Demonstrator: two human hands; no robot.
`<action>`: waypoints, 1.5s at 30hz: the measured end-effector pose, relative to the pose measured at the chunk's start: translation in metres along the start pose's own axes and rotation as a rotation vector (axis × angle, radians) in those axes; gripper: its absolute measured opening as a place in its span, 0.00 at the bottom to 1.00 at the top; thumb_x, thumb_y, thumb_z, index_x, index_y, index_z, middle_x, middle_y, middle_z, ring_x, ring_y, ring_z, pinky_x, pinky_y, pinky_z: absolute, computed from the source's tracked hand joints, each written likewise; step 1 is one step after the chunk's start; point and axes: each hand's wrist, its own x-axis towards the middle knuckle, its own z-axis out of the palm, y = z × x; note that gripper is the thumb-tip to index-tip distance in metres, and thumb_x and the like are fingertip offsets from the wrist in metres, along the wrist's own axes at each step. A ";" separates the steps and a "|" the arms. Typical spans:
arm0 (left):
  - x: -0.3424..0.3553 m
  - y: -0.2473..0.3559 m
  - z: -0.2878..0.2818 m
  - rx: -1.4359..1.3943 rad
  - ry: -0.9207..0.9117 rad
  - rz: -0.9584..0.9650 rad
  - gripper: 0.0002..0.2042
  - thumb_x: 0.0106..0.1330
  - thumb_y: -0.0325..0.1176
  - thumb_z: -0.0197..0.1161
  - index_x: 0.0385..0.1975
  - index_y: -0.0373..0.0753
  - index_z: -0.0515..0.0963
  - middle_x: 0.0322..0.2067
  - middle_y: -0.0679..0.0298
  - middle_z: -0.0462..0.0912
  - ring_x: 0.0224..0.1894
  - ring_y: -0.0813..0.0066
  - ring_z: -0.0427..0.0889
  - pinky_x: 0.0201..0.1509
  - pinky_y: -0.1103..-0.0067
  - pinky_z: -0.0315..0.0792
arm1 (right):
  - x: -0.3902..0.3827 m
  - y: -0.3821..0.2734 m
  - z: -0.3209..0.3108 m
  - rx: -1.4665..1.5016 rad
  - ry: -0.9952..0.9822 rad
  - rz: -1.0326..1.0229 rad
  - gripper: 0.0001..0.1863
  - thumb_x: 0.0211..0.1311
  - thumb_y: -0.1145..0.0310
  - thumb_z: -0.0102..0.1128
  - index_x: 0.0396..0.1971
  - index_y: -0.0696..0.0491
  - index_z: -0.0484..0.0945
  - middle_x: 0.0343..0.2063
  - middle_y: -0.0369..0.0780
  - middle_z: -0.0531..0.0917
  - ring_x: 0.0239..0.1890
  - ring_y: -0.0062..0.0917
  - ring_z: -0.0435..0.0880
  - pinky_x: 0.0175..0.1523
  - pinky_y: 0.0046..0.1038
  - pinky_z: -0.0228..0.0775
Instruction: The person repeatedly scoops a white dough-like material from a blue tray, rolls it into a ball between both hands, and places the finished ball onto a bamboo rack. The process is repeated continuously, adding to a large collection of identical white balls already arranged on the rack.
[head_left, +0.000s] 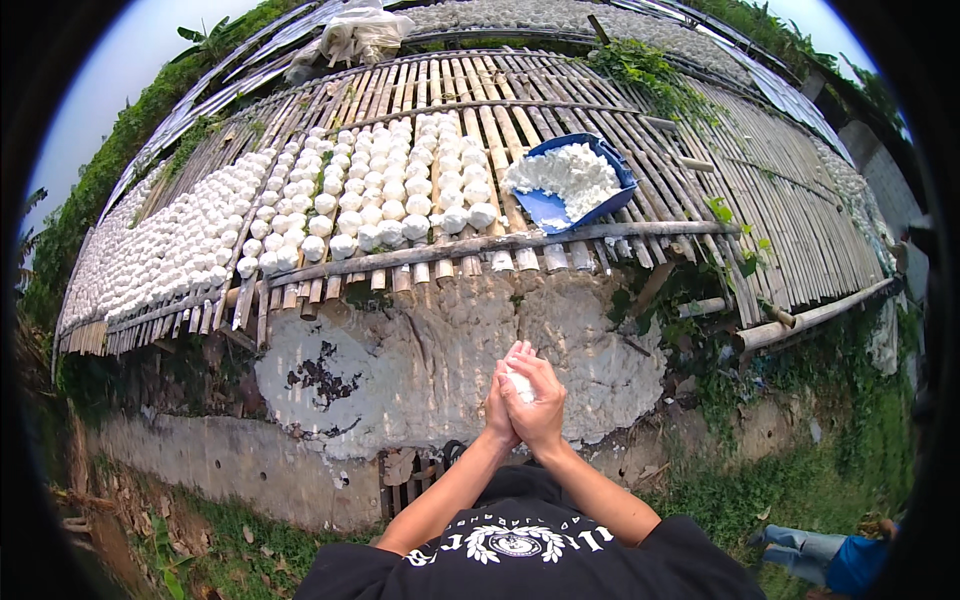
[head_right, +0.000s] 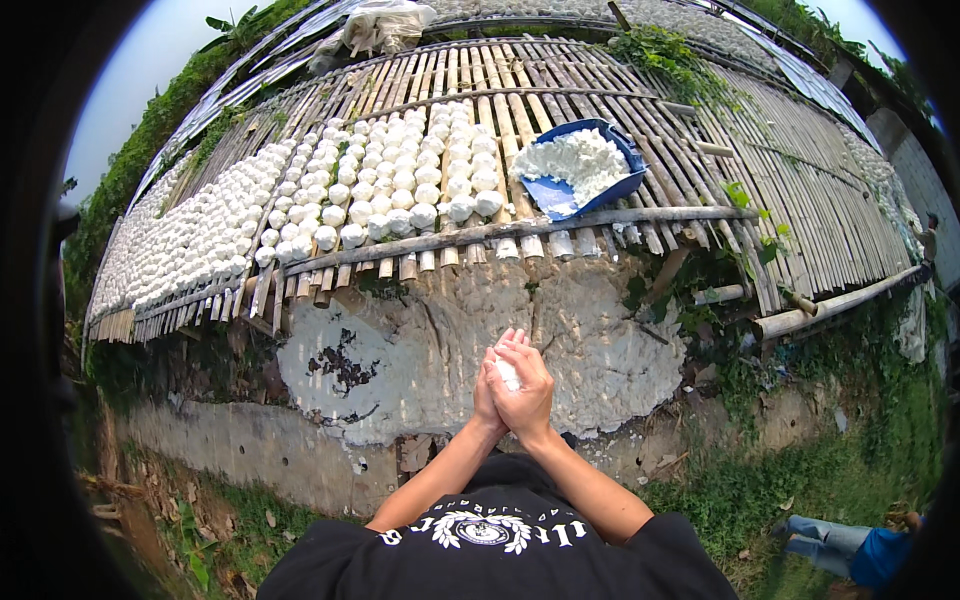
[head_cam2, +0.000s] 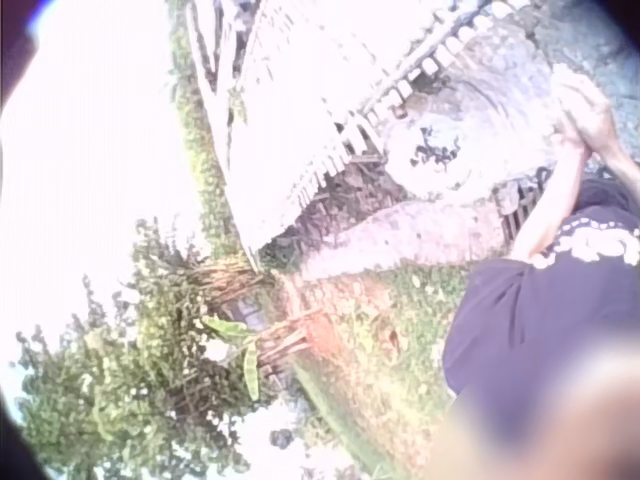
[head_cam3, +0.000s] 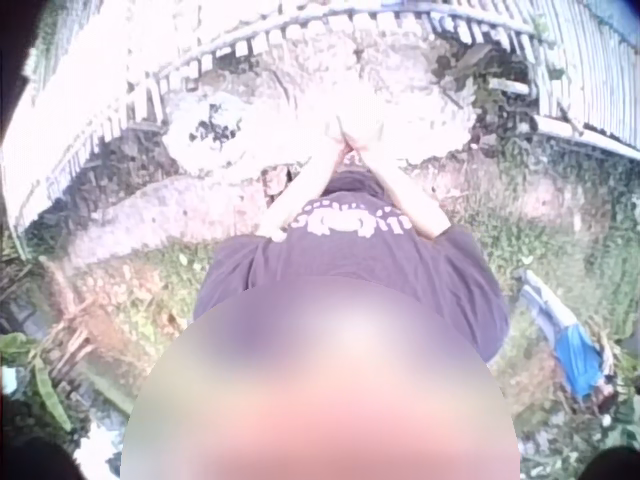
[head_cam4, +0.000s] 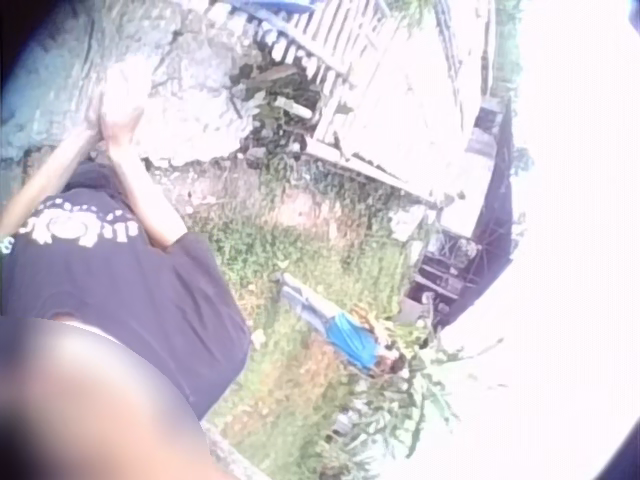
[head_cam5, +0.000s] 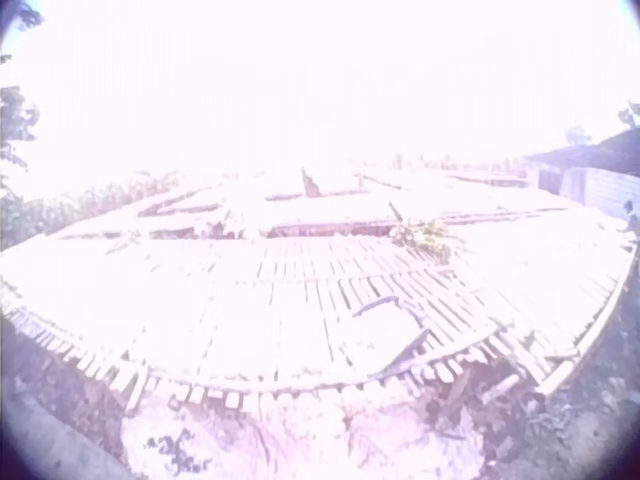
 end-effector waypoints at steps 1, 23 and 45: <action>-0.001 0.005 0.002 -0.086 0.038 -0.078 0.32 0.88 0.55 0.38 0.81 0.41 0.59 0.76 0.54 0.69 0.74 0.59 0.74 0.80 0.59 0.67 | 0.008 0.005 -0.003 -0.003 -0.041 -0.059 0.29 0.63 0.61 0.78 0.62 0.56 0.83 0.55 0.50 0.87 0.55 0.43 0.89 0.60 0.41 0.81; -0.011 0.000 -0.004 -0.137 0.157 -0.273 0.30 0.86 0.60 0.42 0.71 0.42 0.71 0.66 0.54 0.80 0.67 0.56 0.82 0.71 0.60 0.79 | 0.007 0.000 -0.035 -0.069 -0.148 0.072 0.26 0.61 0.58 0.78 0.56 0.55 0.87 0.58 0.50 0.85 0.59 0.46 0.86 0.64 0.46 0.77; -0.012 0.019 0.006 -0.139 0.042 -0.277 0.28 0.86 0.60 0.43 0.65 0.43 0.75 0.62 0.58 0.83 0.64 0.61 0.85 0.68 0.61 0.80 | 0.023 -0.008 -0.038 -0.080 -0.125 -0.137 0.25 0.58 0.60 0.80 0.54 0.55 0.85 0.49 0.46 0.88 0.52 0.43 0.89 0.58 0.42 0.80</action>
